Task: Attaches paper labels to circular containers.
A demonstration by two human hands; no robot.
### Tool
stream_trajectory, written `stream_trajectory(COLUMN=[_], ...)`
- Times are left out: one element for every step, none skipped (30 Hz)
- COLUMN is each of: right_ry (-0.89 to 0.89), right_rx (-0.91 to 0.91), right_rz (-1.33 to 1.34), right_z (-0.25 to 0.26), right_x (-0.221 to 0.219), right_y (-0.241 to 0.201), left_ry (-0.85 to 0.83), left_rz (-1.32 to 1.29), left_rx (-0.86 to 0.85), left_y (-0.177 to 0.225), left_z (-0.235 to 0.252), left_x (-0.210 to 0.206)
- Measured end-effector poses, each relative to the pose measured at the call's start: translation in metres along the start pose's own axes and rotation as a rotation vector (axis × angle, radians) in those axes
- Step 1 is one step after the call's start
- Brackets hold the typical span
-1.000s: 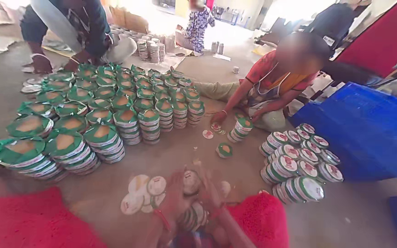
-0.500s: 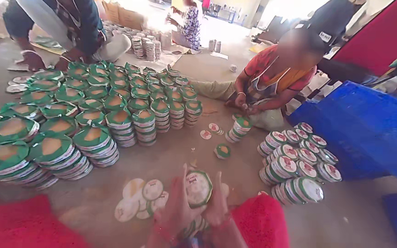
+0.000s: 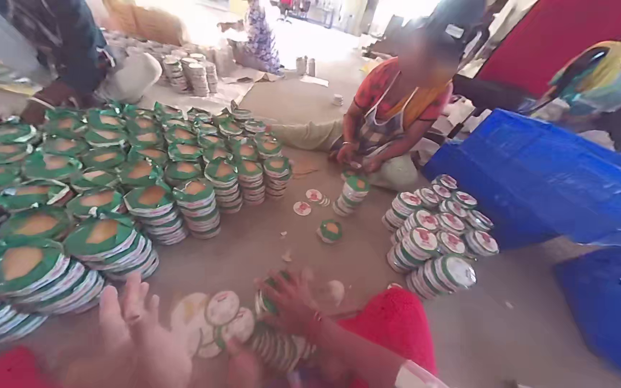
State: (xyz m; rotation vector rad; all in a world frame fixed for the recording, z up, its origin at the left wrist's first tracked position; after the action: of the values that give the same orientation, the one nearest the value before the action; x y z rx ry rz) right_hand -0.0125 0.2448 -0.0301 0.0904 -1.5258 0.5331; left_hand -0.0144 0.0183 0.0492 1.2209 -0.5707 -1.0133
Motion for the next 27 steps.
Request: stream_trajectory(right_ry=[-0.010, -0.023, -0.020, 0.009, 0.057, 0.123, 0.197, 0.270, 0.330, 0.392, 0.451, 0.513, 0.562, 0.561, 0.475, 0.307, 0.181, 0.109, 0.040, -0.014, -0.055, -0.055, 0.004, 0.080, 0.110, 0.104, 0.072], right_rx=[0.005, -0.006, -0.047, -0.120, -0.208, -0.298, -0.377, -0.428, -0.464, -0.477, -0.469, -0.449, -0.427, -0.432, -0.481, -0.577, -0.653, -0.691, -0.709, -0.708, -0.707, -0.711, -0.723, -0.726, -0.718, -0.707, -0.688], right_rz=[0.029, 0.075, 0.167, 0.298, 0.470, 0.631, 0.763, 0.800, 0.723, 0.583, 0.412, 0.226, 0.038, -0.105, -0.179, -0.165, -0.129, -0.080, -0.033, -0.001, 0.033, 0.071, 0.097, 0.095, 0.089, 0.063, 0.031], right_z=[0.004, 0.007, 0.009, 0.013, 0.017, 0.023, 0.030, 0.038, 0.047, 0.054, 0.060, 0.065, 0.068, 0.070, 0.069, 0.067, 0.065, 0.068, 0.064, 0.062, 0.060, 0.060, 0.059, 0.054, 0.043, 0.028, 0.010], right_x=[0.005, 0.012, 0.019, 0.028, 0.039, 0.051, 0.067, 0.087, 0.106, 0.121, 0.131, 0.134, 0.125, 0.106, 0.082, 0.058, 0.040, 0.032, 0.031, 0.036, 0.045, 0.055, 0.063, 0.066, 0.069, 0.068, 0.065], right_y=[0.002, 0.005, 0.009, 0.015, 0.023, 0.033, 0.043, 0.055, 0.071, 0.089, 0.106, 0.124, 0.146, 0.171, 0.194, 0.211, 0.224, 0.230, 0.232, 0.235, 0.237, 0.236, 0.233, 0.226, 0.211, 0.191, 0.166], left_ry=[-0.021, -0.035, -0.052, -0.072, -0.075, -0.078, -0.095, -0.112, -0.099, -0.058, -0.001, -0.006, -0.009, -0.007, 0.012, -0.005, -0.002, 0.006, 0.015, 0.031, 0.043, 0.045, 0.033, 0.003, -0.049, -0.079, -0.095], left_rz=[-0.014, -0.026, -0.035, -0.040, -0.042, -0.033, -0.023, -0.013, 0.016, 0.031, 0.048, 0.061, 0.074, 0.103, 0.121, 0.080, 0.030, 0.018, 0.023, 0.020, 0.017, 0.007, -0.008, -0.014, -0.020, -0.026, -0.031], left_rx=[0.029, 0.057, 0.077, 0.093, 0.086, 0.070, 0.049, 0.017, 0.002, 0.017, 0.040, 0.062, 0.078, 0.088, 0.116, 0.167, 0.172, 0.149, 0.133, 0.128, 0.139, 0.168, 0.215, 0.253, 0.283, 0.298, 0.307], left_y=[0.013, 0.018, 0.017, 0.010, -0.005, -0.022, -0.040, -0.058, -0.063, -0.054, -0.040, -0.034, -0.035, -0.043, -0.053, -0.053, -0.055, -0.050, -0.048, -0.047, -0.046, -0.046, -0.043, -0.039, -0.036, -0.035, -0.037], left_z=[-0.005, -0.009, -0.010, -0.009, -0.006, -0.002, 0.001, 0.002, 0.002, 0.003, 0.005, 0.010, 0.013, 0.014, 0.013, 0.013, 0.014, 0.018, 0.018, 0.016, 0.015, 0.017, 0.018, 0.017, 0.015, 0.011, 0.008], left_x=[-0.007, -0.010, -0.009, -0.003, 0.007, 0.018, 0.030, 0.042, 0.047, 0.046, 0.042, 0.044, 0.046, 0.048, 0.046, 0.042, 0.042, 0.040, 0.040, 0.037, 0.033, 0.028, 0.023, 0.018, 0.014, 0.012, 0.011])
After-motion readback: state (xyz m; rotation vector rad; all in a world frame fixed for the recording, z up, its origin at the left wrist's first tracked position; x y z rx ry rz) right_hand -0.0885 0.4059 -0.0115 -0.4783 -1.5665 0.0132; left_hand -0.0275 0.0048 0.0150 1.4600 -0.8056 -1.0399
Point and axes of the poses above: each hand's wrist, its own z-axis towards the middle knuckle, its own x-axis out of the back of the hand, y = z × x, the point moved 1 cm from there along z, towards the middle knuckle, and after that the axes turned 3 degrees about x, right-handed, at the moved point
